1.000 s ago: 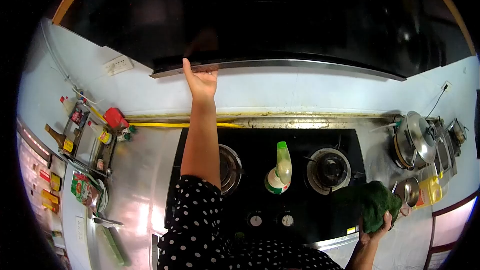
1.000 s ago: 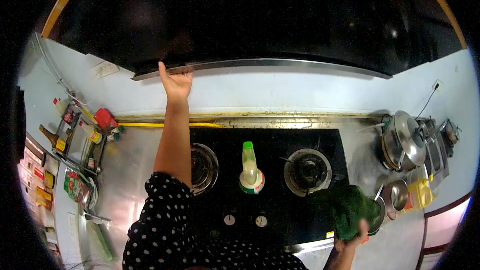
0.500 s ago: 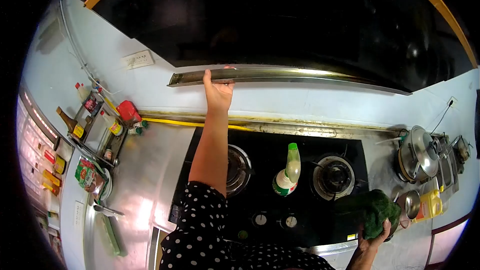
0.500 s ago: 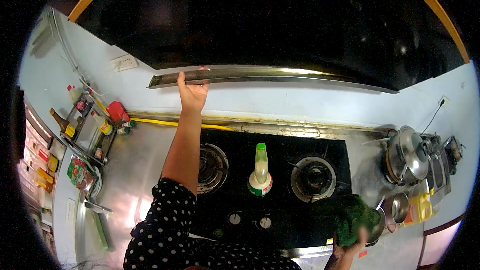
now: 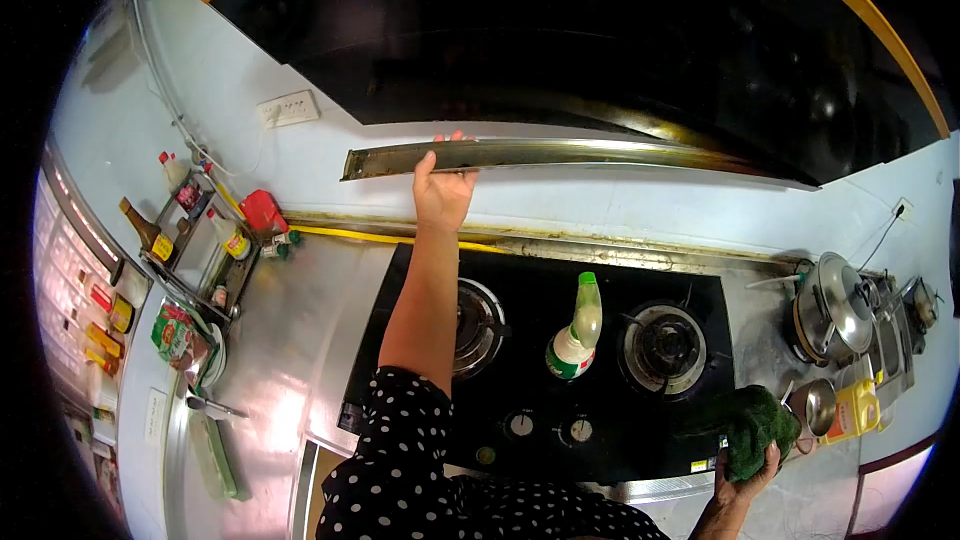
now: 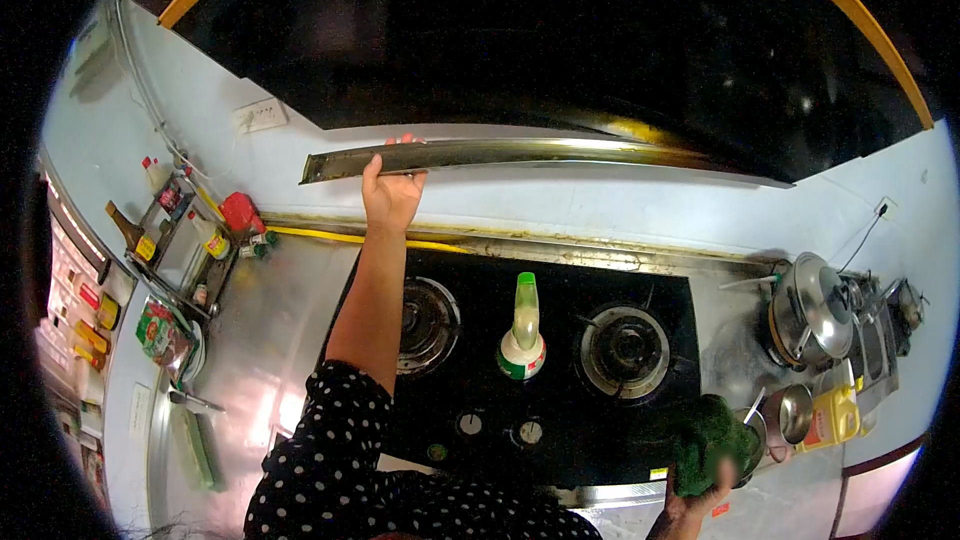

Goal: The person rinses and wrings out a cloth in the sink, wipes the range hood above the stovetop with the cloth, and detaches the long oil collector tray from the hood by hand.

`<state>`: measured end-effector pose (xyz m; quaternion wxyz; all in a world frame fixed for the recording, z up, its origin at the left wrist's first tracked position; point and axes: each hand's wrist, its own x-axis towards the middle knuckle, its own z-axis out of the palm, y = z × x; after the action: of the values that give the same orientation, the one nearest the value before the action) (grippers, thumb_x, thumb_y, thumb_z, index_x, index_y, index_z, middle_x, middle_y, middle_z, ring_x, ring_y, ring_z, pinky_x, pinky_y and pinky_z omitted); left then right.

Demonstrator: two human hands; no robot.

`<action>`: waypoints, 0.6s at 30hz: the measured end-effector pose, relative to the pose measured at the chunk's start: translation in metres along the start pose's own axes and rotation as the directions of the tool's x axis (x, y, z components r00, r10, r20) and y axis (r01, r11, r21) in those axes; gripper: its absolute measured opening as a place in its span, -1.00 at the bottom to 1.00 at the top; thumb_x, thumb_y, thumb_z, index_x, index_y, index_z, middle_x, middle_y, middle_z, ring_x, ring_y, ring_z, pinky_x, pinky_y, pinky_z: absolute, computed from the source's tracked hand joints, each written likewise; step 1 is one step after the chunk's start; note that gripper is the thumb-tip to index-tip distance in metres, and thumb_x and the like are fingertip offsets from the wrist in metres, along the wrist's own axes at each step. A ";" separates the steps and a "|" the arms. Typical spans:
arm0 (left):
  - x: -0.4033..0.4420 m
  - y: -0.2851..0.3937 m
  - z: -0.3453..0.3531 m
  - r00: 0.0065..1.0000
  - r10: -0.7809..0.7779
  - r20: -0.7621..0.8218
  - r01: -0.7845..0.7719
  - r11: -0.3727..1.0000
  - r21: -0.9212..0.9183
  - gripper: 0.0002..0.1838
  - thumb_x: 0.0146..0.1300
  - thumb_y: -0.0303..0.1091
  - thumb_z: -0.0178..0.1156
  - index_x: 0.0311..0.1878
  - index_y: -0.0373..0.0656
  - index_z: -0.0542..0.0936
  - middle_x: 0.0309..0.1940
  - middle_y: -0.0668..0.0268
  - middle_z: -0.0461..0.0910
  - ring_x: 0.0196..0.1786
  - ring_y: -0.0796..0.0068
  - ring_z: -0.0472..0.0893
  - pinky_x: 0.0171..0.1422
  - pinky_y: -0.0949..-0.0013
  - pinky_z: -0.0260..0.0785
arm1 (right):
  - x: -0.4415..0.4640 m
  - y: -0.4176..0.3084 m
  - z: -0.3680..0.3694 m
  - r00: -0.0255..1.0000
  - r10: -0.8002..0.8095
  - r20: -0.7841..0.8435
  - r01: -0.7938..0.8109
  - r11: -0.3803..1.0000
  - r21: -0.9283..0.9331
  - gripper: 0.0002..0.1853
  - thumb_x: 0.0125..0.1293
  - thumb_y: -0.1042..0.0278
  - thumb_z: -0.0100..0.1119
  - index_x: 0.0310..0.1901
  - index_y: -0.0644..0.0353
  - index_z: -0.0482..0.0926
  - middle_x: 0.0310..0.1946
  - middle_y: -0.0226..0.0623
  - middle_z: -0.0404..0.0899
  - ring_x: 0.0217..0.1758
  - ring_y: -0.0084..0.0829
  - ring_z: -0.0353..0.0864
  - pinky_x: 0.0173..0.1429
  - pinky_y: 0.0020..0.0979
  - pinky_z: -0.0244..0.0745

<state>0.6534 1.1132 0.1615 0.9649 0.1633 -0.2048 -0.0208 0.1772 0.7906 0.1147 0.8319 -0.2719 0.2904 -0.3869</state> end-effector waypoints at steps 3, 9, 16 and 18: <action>0.000 0.002 0.001 0.999 0.002 0.032 -0.002 1.000 0.013 -0.46 0.25 -0.24 0.03 0.27 -0.15 0.19 0.27 0.08 0.24 0.31 0.11 0.27 0.35 0.04 0.19 | 0.000 0.001 0.003 1.000 -0.011 0.024 0.011 1.000 0.002 -0.46 -0.02 0.12 0.22 0.04 0.14 0.47 -0.11 -0.23 0.57 -0.14 -0.23 0.61 -0.16 -0.22 0.63; 0.000 0.004 0.004 0.998 0.014 0.062 -0.015 1.000 0.014 -0.40 0.24 -0.25 0.00 0.32 -0.15 0.12 0.29 0.06 0.22 0.31 0.06 0.26 0.39 -0.02 0.13 | -0.011 0.003 0.028 0.999 -0.031 -0.029 0.030 0.998 -0.063 -0.53 0.08 0.13 0.21 0.01 0.14 0.44 -0.15 -0.33 0.59 -0.21 -0.42 0.63 -0.30 -0.44 0.60; 0.000 0.003 0.000 0.998 0.019 0.059 -0.020 1.000 0.012 -0.37 0.22 -0.28 -0.06 0.34 -0.21 0.05 0.34 0.00 0.11 0.37 0.04 0.15 0.47 -0.03 -0.06 | -0.004 0.004 0.018 0.978 0.041 0.205 -0.029 0.998 -0.063 -0.46 0.06 0.13 0.18 0.09 0.17 0.41 -0.04 -0.24 0.54 -0.06 -0.26 0.58 0.01 -0.21 0.54; -0.001 0.004 0.000 0.997 0.009 0.076 -0.005 0.999 -0.048 -0.41 0.21 -0.34 -0.06 0.33 -0.20 0.11 0.34 0.01 0.12 0.41 0.04 0.09 0.49 0.01 -0.10 | -0.005 0.006 0.026 0.981 0.018 0.191 -0.008 0.999 -0.050 -0.46 0.05 0.13 0.17 0.08 0.17 0.41 -0.04 -0.24 0.55 -0.05 -0.25 0.58 0.01 -0.21 0.54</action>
<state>0.6527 1.1175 0.1626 0.9600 0.1385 -0.2416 -0.0285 0.1958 0.8040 0.1300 0.8517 -0.3261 0.2200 -0.3463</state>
